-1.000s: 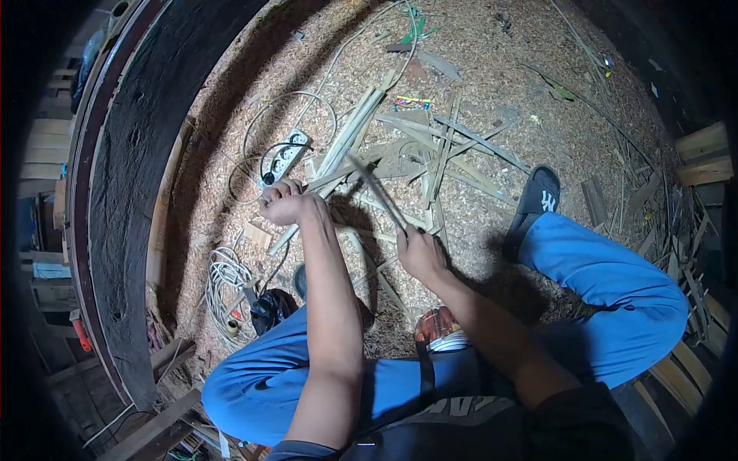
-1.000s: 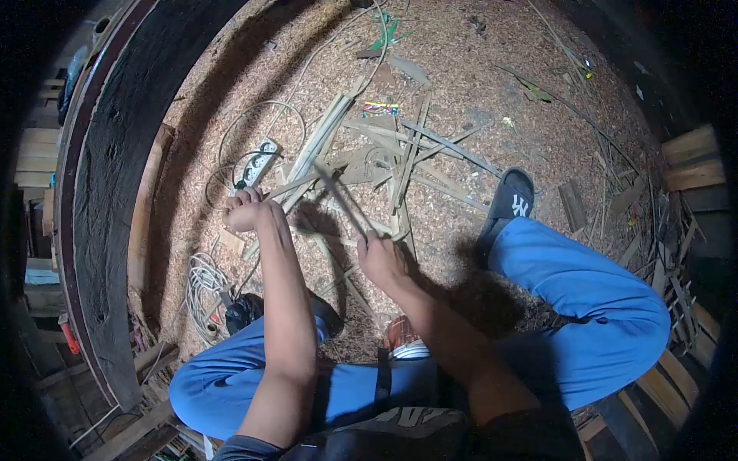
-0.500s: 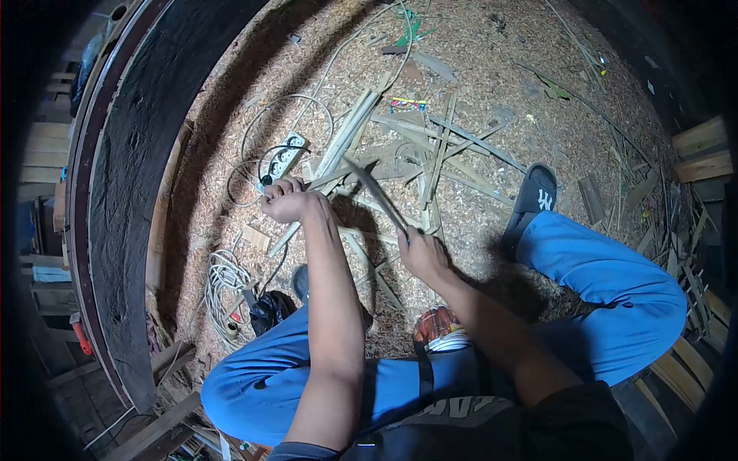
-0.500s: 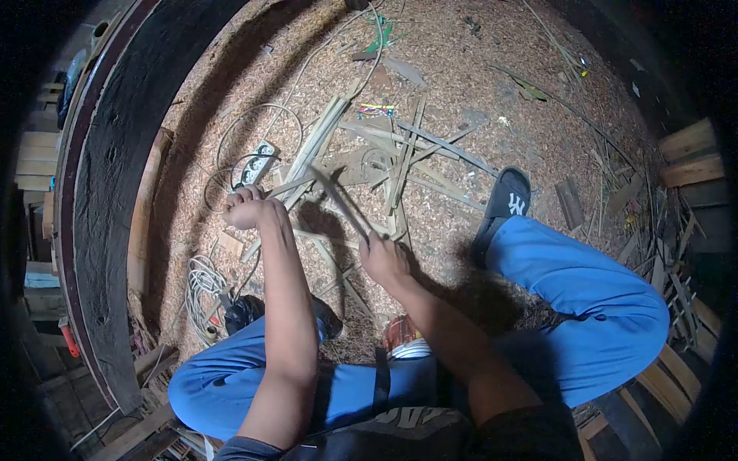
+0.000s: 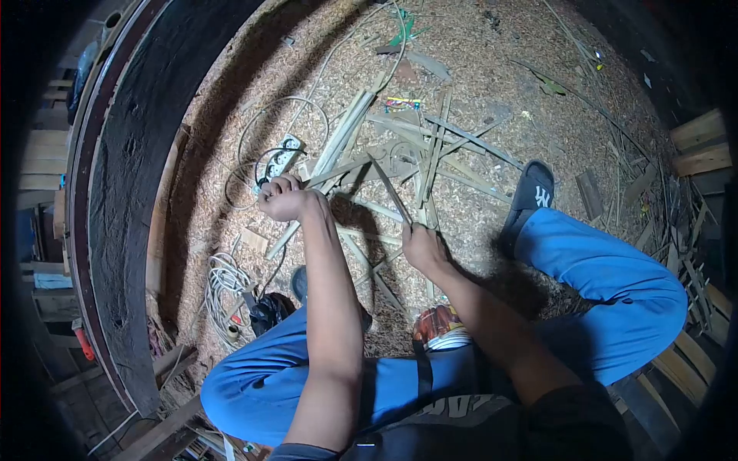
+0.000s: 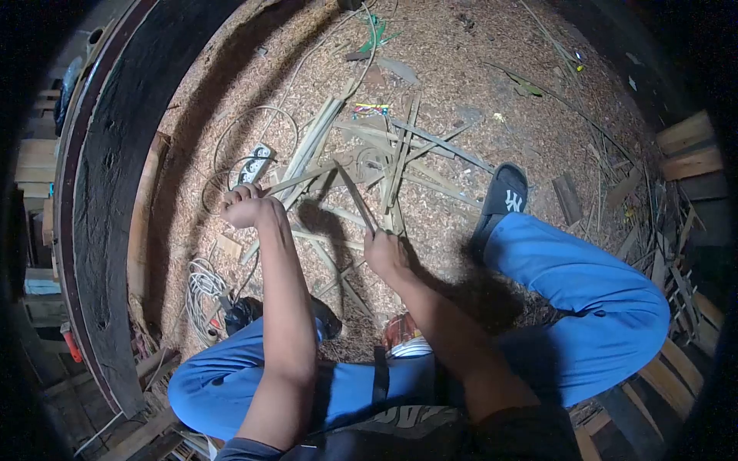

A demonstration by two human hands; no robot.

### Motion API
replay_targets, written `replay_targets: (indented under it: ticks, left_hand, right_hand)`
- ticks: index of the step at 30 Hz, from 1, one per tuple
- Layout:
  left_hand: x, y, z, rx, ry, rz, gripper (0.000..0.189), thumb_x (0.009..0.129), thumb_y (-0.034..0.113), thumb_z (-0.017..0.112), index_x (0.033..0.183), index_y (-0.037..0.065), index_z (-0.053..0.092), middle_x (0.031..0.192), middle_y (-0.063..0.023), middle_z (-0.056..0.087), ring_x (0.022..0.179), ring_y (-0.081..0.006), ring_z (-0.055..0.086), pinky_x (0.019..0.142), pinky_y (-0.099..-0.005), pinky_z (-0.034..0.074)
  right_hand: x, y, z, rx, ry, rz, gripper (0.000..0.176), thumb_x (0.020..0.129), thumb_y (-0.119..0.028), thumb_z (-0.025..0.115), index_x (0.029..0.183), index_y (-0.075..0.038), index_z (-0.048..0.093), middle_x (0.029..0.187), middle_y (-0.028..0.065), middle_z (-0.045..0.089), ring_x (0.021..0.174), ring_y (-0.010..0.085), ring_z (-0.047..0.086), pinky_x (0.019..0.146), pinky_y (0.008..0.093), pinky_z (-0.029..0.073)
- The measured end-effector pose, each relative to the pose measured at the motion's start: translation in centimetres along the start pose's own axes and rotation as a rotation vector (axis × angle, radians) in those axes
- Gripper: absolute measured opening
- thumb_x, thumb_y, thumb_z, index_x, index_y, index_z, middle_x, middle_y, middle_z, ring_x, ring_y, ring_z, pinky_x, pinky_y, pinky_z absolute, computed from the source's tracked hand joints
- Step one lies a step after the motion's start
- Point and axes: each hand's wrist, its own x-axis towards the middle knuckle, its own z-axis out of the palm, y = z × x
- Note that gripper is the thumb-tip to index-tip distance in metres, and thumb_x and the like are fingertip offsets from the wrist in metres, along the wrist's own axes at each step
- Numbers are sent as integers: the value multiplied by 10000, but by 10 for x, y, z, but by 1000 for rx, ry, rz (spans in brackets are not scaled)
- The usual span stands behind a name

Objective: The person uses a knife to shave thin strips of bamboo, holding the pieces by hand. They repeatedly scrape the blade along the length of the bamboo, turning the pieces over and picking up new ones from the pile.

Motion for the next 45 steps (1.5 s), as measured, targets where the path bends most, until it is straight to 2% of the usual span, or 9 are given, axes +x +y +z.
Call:
replay_targets:
  ticks: [12, 16, 17, 18, 26, 30, 36, 43, 45]
  left_hand:
    - [-4, 6, 0, -100, 28, -79, 398, 965, 280, 362, 602, 165, 247, 534, 10, 259, 435, -118, 231, 395, -263, 168]
    - [-12, 5, -4, -38, -52, -22, 410, 983, 273, 352, 601, 165, 250, 527, 12, 254, 431, -120, 236, 400, -269, 156]
    - [-13, 7, -4, -41, -52, -16, 410, 983, 273, 352, 601, 165, 250, 527, 12, 254, 431, -120, 236, 400, -269, 156]
    - [-12, 9, -5, -45, -48, -11, 411, 986, 269, 345, 601, 165, 246, 518, 11, 244, 429, -121, 223, 400, -271, 153]
    - [-15, 11, -3, -38, -110, -23, 434, 1011, 277, 315, 600, 163, 236, 495, 4, 217, 420, -127, 187, 393, -277, 144]
    - [-13, 17, -7, -37, -149, -4, 450, 1015, 279, 290, 583, 160, 248, 485, -3, 220, 411, -124, 182, 381, -276, 149]
    - [-22, 18, -10, -67, -487, -116, 433, 1007, 282, 271, 592, 160, 241, 494, -3, 231, 416, -132, 188, 398, -274, 174]
    - [-12, 15, -11, -82, -517, -149, 463, 1020, 316, 273, 587, 153, 255, 486, -6, 234, 405, -132, 195, 414, -287, 174]
    - [-9, 14, -11, -59, -504, -116, 459, 1016, 310, 289, 586, 155, 253, 483, -2, 230, 408, -130, 195, 415, -285, 177]
  right_hand:
    - [-4, -22, -21, 20, -31, -1, 501, 993, -405, 405, 1043, 17, 669, 1029, 295, 660, 1001, 473, 632, 896, 528, 501]
    - [-21, -19, -14, -21, 61, -121, 501, 1001, -371, 406, 924, 27, 699, 899, 317, 667, 894, 473, 655, 854, 538, 508]
    - [-13, -18, -23, 91, -118, 30, 504, 1005, -370, 400, 957, 42, 686, 946, 319, 664, 927, 472, 649, 877, 534, 499]
    - [-9, -15, -22, -46, 55, -31, 512, 1003, -385, 403, 996, 49, 674, 974, 317, 661, 949, 476, 642, 895, 534, 491]
    - [-33, -39, -41, -19, -43, -122, 520, 996, -411, 399, 1043, 31, 669, 1039, 324, 646, 1035, 475, 613, 941, 534, 463]
    - [-4, -18, -29, -47, -47, 11, 498, 1006, -400, 391, 1047, 8, 673, 1062, 289, 659, 1038, 447, 628, 931, 517, 483]
    - [-22, -31, -31, 24, -18, -94, 553, 1014, -446, 395, 1041, 49, 640, 976, 311, 659, 943, 470, 645, 827, 527, 508]
    - [-56, -57, -13, 34, 42, -437, 557, 1017, -447, 421, 1016, 80, 601, 769, 285, 645, 723, 461, 657, 650, 535, 528]
    - [-57, -52, -12, 39, 5, -361, 522, 1015, -419, 428, 1032, 78, 585, 782, 311, 636, 763, 491, 642, 704, 553, 516]
